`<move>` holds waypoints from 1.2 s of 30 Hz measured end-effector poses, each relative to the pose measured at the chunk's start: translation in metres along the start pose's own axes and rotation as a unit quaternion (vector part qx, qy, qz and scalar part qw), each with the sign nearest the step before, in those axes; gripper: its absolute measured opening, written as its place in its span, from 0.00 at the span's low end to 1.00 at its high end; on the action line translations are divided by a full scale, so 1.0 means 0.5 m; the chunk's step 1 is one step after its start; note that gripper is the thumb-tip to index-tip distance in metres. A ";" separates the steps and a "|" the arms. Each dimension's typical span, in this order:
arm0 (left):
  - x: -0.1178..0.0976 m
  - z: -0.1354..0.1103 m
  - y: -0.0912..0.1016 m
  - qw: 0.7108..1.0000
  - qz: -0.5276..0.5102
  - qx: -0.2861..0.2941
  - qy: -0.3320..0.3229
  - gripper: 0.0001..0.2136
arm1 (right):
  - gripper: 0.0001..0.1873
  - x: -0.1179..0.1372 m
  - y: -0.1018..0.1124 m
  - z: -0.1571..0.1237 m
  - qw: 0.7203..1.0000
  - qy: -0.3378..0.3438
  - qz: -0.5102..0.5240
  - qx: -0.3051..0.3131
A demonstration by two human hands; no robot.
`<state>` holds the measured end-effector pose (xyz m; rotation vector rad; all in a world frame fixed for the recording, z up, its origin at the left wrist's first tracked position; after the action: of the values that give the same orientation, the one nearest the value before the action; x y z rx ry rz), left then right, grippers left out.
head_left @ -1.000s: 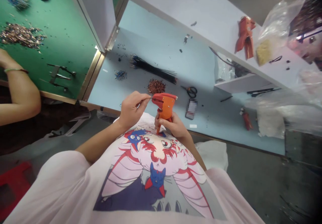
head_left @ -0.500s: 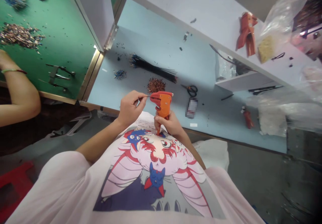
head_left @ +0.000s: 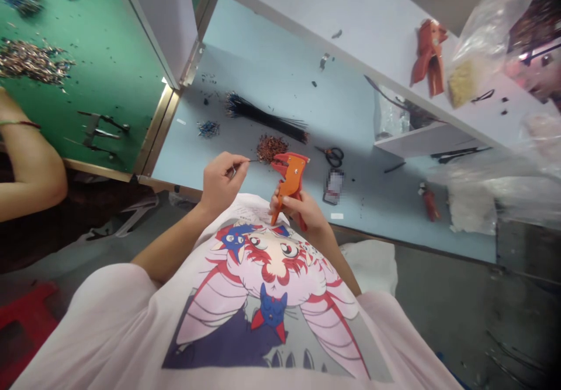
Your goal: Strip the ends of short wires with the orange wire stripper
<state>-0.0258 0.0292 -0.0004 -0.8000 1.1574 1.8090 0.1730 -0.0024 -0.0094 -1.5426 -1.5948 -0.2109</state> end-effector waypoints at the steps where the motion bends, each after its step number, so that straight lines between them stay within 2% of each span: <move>1: -0.003 0.000 0.000 1.000 -0.006 0.001 -0.004 0.06 | 0.16 0.000 -0.004 -0.004 1.000 -0.001 -0.010 0.004; 7: -0.018 -0.003 0.001 0.999 -0.019 0.000 -0.029 0.06 | 0.16 -0.002 -0.028 -0.012 0.999 0.006 -0.043 0.023; 16: -0.028 -0.006 0.002 0.999 -0.011 0.021 -0.047 0.06 | 0.15 0.008 -0.042 -0.013 0.995 0.033 -0.087 0.048; 23: -0.031 -0.005 0.002 0.998 -0.011 0.029 -0.063 0.06 | 0.13 0.007 -0.042 -0.008 0.991 0.041 -0.118 0.045; 30: -0.029 -0.004 0.002 0.997 -0.008 0.037 -0.060 0.06 | 0.13 0.003 -0.043 -0.002 0.990 0.030 -0.133 0.042; 36: -0.025 -0.005 0.003 0.999 -0.001 0.025 -0.033 0.06 | 0.17 -0.013 -0.043 0.013 0.990 0.048 -0.128 0.031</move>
<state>-0.0211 0.0230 0.0096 -0.7065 1.1546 1.7843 0.1504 -0.0074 -0.0083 -1.2595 -1.7025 -0.3669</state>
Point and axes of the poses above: each hand's wrist, its own z-axis towards the middle knuckle, its own y-axis out of the back of the hand, x = y × z, the point moved 3 cm from there along z, towards the middle knuckle, and after that the axes turned 7 degrees about -y, right-handed, at the moved point
